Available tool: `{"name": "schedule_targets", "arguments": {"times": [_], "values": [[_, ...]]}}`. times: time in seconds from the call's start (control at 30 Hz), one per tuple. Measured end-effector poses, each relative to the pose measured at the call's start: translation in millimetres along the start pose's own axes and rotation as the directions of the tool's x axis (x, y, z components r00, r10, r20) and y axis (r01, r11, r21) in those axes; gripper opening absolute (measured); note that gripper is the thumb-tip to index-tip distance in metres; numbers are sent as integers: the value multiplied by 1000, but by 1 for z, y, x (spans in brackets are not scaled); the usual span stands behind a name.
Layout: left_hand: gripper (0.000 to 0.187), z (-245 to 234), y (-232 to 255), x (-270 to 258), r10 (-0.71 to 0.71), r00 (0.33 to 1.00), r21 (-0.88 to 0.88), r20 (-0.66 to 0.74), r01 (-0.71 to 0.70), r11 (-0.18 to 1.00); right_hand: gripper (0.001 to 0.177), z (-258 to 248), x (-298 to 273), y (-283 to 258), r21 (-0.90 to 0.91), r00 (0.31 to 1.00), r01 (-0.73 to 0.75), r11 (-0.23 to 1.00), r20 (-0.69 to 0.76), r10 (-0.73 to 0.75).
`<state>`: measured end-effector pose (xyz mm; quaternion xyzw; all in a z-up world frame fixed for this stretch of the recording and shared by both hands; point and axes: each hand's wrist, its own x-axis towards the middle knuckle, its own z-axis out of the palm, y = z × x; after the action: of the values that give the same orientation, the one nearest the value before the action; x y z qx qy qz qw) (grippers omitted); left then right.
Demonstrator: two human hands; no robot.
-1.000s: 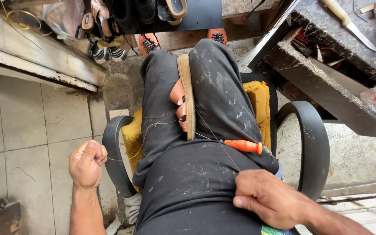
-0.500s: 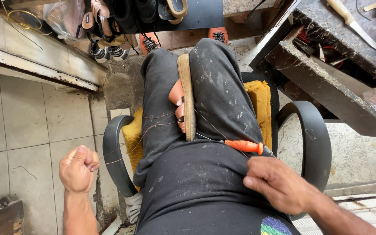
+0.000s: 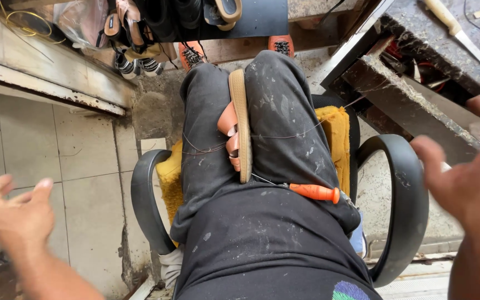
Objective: Stitching the sole of a sandal using a hand awl and thread
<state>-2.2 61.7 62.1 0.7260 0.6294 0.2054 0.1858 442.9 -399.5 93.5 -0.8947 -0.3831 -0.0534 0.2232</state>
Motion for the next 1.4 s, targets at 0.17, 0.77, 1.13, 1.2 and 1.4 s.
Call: {"name": "schedule_targets", "arguments": {"times": [0.17,0.77,1.13,1.2,1.4], "values": [[46,95,133,-78,299,933,-309,201,-229,923,40,51,-28,-46,51,878,139,989,456,-147],[61,269,120,-101,551,660,-858,510,349,376,38,86,-17,-39,88,574,211,974,795,-196],[17,283,138,-92,272,691,-713,669,493,499,40,92,-24,-33,102,603,172,980,776,-186],[12,282,144,-90,238,705,-700,668,485,524,39,90,-25,-32,92,595,177,980,783,-181],[15,287,144,-89,187,724,-666,663,458,588,38,81,-23,-32,121,546,158,980,816,-189]]}}
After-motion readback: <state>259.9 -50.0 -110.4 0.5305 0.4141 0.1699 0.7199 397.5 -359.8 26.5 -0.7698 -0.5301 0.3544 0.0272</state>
